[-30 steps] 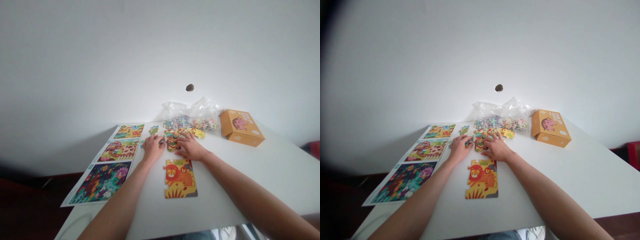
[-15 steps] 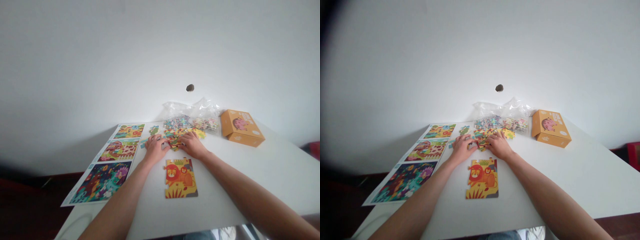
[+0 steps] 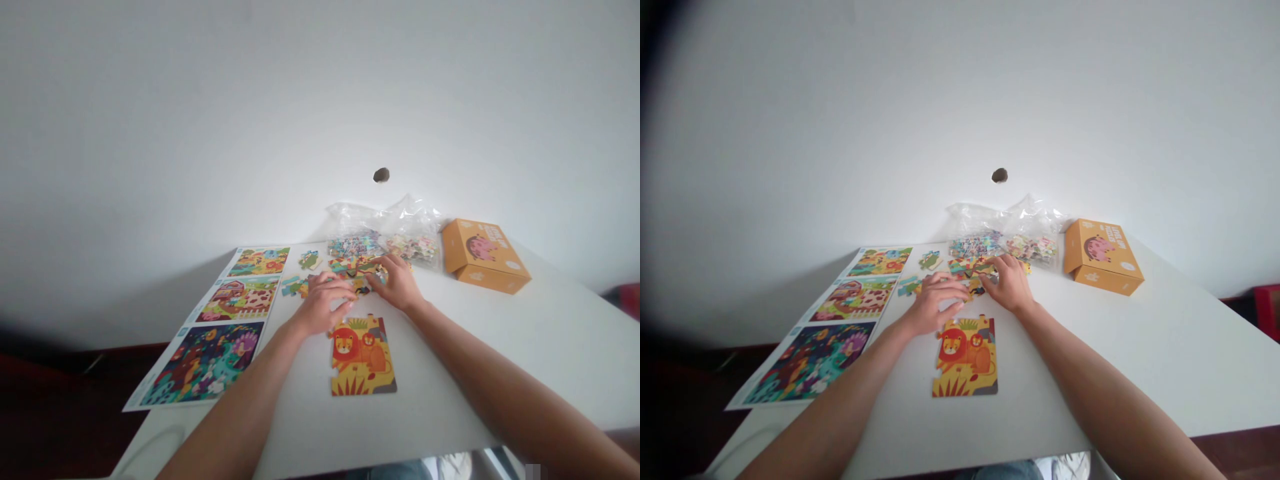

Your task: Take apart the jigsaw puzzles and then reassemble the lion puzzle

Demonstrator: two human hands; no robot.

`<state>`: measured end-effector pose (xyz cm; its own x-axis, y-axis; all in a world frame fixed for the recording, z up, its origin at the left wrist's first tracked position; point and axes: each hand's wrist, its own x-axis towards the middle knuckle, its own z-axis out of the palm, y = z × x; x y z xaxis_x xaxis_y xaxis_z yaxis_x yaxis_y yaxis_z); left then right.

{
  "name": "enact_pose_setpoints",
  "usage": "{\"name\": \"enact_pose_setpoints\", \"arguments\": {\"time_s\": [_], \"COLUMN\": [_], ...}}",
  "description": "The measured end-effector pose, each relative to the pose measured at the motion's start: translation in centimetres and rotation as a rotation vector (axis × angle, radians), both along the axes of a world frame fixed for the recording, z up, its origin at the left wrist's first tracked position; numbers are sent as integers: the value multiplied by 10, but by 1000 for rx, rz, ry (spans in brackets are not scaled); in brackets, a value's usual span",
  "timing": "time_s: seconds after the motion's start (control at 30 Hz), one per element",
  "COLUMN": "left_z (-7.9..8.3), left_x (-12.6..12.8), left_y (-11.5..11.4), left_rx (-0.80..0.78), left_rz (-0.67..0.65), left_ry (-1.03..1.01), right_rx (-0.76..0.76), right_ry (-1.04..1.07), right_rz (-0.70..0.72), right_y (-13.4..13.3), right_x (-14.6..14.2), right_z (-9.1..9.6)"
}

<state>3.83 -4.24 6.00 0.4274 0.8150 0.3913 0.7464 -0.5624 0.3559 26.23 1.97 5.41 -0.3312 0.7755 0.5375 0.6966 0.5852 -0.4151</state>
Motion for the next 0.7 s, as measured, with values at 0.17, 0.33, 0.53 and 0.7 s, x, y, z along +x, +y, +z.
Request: {"name": "enact_pose_setpoints", "arguments": {"time_s": [0.17,0.33,0.53,0.7], "left_z": [-11,-16,-13,-8], "left_x": [-3,-9,-5,-4], "left_y": [3,9,8,5], "left_rx": [-29,27,77,120], "left_rz": [73,202,185,148], "left_ry": [94,26,-150,-193], "right_rx": [-61,-13,20,-19], "right_ry": [-9,146,159,158], "right_rz": [-125,11,369,407], "right_y": [10,6,-12,-14], "right_x": [4,2,-5,-6], "right_z": [-10,-4,9,10]}}
